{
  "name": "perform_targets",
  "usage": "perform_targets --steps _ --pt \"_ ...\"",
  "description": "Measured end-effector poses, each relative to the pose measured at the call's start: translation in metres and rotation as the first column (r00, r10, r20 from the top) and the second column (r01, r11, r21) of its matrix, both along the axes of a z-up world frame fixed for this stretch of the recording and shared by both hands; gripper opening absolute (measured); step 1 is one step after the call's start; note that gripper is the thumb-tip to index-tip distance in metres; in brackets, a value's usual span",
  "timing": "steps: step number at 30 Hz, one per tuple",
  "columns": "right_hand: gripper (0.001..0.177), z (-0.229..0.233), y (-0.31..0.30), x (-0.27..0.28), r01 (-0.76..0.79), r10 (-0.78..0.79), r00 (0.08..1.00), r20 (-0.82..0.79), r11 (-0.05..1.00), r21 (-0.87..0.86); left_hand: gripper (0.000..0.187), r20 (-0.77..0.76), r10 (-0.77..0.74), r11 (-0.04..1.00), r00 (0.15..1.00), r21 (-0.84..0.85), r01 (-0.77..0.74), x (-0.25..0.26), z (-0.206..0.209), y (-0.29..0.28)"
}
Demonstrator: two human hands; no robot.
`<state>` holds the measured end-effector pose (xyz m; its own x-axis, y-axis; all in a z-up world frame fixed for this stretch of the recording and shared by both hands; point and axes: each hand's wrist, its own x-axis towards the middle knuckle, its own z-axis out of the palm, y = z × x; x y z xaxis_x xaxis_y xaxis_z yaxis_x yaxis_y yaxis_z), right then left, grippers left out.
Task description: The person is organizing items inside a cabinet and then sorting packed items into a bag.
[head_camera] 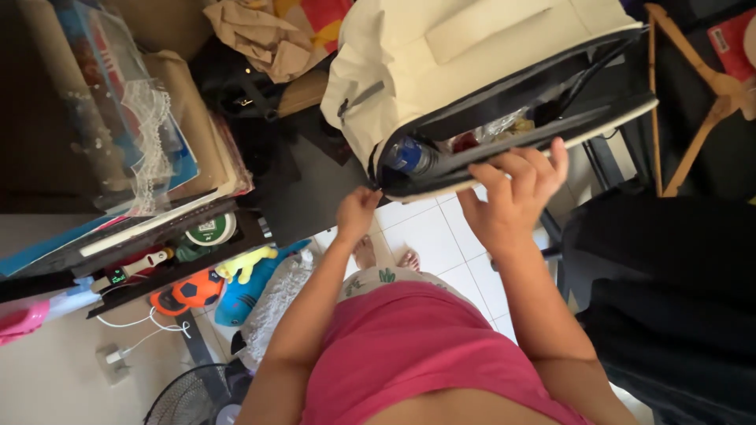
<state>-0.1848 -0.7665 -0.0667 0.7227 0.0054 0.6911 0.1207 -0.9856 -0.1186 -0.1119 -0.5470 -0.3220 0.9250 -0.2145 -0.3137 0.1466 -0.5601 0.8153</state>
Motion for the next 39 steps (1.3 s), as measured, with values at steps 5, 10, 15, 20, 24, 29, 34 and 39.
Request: perform_targets --steps 5,10,15,20,24,29,34,39 --pt "0.04 0.067 0.006 -0.029 -0.041 0.034 0.974 -0.224 0.999 -0.025 0.022 0.153 0.084 0.988 0.985 -0.141 -0.062 -0.008 0.043 -0.018" --pt "0.034 0.096 0.011 -0.052 -0.055 0.058 0.888 -0.456 0.998 0.019 0.027 0.257 0.037 0.906 0.966 -0.416 0.076 -0.018 0.133 -0.037" --pt "0.019 0.099 0.011 -0.06 -0.017 0.085 0.842 -0.532 0.991 0.131 0.066 0.302 -0.109 0.858 0.947 -0.453 0.243 -0.013 0.152 -0.05" --pt "0.018 0.094 0.011 -0.062 -0.023 0.082 0.863 -0.498 0.992 0.123 0.077 0.628 -0.374 0.888 0.682 0.029 0.46 0.03 0.22 -0.087" --pt "0.021 0.094 0.01 -0.064 -0.031 0.089 0.875 -0.476 0.991 0.127 0.093 0.723 -0.565 0.812 0.398 0.402 0.423 0.055 0.233 -0.151" --pt "0.022 0.086 0.004 -0.065 -0.05 0.103 0.893 -0.438 0.99 0.129 0.069 0.642 -0.647 0.763 0.412 0.545 0.348 0.085 0.149 -0.216" --pt "0.023 0.078 -0.001 -0.064 -0.085 0.131 0.913 -0.387 0.987 0.134 0.028 0.638 -0.659 0.752 0.398 0.545 0.372 0.052 0.21 -0.186" --pt "0.025 0.068 -0.002 -0.061 -0.069 0.115 0.955 -0.275 0.983 0.169 0.017 0.675 -0.356 0.888 0.646 0.028 0.46 0.027 0.316 -0.119"
